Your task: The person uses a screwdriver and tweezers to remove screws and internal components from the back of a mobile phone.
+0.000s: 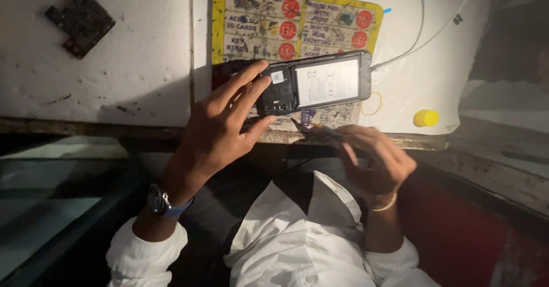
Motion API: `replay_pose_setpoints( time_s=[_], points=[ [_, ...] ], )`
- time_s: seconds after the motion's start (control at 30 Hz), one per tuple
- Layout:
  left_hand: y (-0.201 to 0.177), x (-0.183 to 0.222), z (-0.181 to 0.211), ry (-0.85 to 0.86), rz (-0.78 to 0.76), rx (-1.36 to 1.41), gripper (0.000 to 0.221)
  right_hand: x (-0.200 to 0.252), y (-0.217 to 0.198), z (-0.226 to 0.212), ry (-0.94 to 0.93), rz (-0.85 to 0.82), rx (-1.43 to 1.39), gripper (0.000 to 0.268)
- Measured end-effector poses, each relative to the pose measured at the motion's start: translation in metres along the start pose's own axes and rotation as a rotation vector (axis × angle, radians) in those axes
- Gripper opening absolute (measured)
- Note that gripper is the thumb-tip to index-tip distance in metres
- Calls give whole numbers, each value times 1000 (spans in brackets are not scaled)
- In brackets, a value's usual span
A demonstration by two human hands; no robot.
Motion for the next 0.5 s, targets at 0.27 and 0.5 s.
replay_pose_setpoints(
  time_s=[0.27,0.5],
  points=[
    [0,-1,3,-37,40,-14,50,-3,-37,55,363,18,-310,14],
    [-9,-28,26,42,-9,-75,50,0,-34,63,277,35,-246,20]
  ],
)
Point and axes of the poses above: each hand's wrist, its own x-axis away from the middle knuckle, its own y-axis out of the palm, z = x × y, the point moved 9 cm from there along -x, towards the middle knuckle, and after that the axes turned 7 degrees about -x, right-handed, at the moved point
